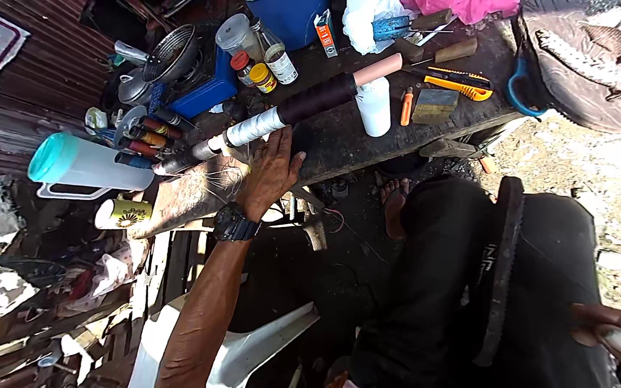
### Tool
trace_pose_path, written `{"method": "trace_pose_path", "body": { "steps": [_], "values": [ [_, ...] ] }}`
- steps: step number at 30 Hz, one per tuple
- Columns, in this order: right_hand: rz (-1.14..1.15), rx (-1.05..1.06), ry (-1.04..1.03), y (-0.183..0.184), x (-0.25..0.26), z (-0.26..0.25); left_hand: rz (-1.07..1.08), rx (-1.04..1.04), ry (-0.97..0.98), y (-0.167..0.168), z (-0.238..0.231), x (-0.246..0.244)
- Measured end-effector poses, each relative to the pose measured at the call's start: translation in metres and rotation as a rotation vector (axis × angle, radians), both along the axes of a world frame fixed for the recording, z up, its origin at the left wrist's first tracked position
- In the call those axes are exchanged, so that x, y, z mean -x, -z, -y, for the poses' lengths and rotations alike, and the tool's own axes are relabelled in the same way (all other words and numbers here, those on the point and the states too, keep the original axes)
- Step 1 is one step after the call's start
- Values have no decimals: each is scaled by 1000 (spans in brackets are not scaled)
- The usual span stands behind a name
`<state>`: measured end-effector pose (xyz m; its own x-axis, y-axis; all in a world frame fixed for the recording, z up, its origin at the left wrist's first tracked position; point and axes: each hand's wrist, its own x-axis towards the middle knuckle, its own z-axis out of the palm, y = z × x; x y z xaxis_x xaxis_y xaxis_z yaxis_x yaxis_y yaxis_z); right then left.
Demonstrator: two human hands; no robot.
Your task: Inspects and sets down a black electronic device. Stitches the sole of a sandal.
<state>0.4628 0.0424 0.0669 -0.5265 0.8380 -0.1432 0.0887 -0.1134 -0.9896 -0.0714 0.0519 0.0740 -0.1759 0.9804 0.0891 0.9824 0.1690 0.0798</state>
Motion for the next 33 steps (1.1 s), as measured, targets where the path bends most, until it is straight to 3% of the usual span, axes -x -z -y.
{"method": "trace_pose_path", "body": {
  "steps": [4,7,9,13,15,21,28,30,33],
  "values": [
    [89,-75,177,-1,-12,11,-83,11,92,15,10,-6],
    [100,-103,249,3,-25,13,-5,17,107,4,39,-48],
    [101,-86,262,3,-29,15,206,-44,140,-3,55,-89],
    [162,-58,258,4,-17,14,943,-177,239,3,73,-192],
    [228,-52,239,4,-9,9,1122,-169,283,10,68,-234],
    [260,-361,289,12,28,-12,1134,-119,330,39,22,-281],
    [161,-299,272,32,56,-23,808,24,369,19,8,-256],
    [83,-273,249,34,58,-23,867,46,381,17,5,-252],
    [16,-258,243,35,63,-24,1139,23,368,11,4,-248]
  ]
}}
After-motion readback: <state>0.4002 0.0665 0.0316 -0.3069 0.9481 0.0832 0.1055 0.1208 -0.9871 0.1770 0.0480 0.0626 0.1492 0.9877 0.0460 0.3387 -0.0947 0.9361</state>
